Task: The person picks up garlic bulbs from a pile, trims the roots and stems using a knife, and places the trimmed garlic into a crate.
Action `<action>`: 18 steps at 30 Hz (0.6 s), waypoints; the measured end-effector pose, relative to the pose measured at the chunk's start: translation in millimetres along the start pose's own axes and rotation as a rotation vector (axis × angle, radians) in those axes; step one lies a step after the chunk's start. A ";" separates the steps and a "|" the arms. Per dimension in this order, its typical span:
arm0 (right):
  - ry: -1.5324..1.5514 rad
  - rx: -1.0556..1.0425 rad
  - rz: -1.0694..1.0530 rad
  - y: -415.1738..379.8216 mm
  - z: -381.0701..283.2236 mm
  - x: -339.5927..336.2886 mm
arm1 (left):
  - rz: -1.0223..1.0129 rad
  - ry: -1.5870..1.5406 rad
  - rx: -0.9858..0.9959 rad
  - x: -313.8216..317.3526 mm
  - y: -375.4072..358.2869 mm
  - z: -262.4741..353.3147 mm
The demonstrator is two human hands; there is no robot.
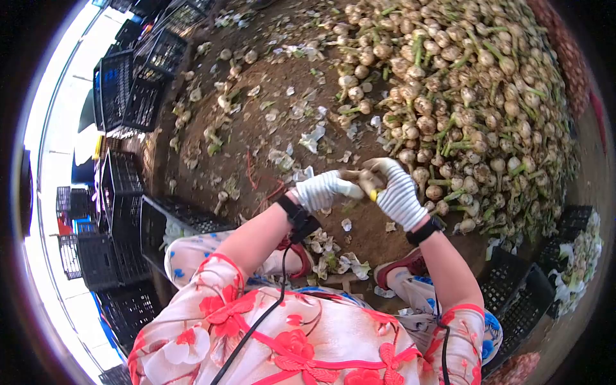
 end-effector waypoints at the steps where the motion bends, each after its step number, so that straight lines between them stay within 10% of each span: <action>1: 0.107 0.111 -0.078 -8.4 -4.0 11.6 | -0.097 0.031 0.086 13.0 -2.3 0.4; 3: 0.285 0.055 -0.018 -8.5 -46.9 4.3 | -0.046 -0.075 0.214 23.1 -21.9 20.2; 8: -0.419 -0.193 0.013 -15.8 -90.9 -20.2 | 0.223 0.067 0.441 10.6 -54.2 44.1; 13: -0.695 -0.391 -0.061 -37.4 -120.9 5.8 | -0.188 -0.651 0.358 -8.6 -16.4 -15.1; 14: -0.711 -0.426 -0.067 -39.6 -125.3 9.0 | 0.082 -0.052 0.612 1.4 -48.3 15.7; 18: -0.773 -0.481 -0.044 -47.0 -130.7 12.2 | 0.085 -0.216 0.714 12.2 -66.6 25.6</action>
Point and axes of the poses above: each hand's wrist, its own y-axis towards the middle knuckle, its own x-axis out of the palm, z = x × y, the point moved 9 cm from there along y, towards the middle knuckle, and after that the axes turned 10 degrees about z, right-handed, at the moved point
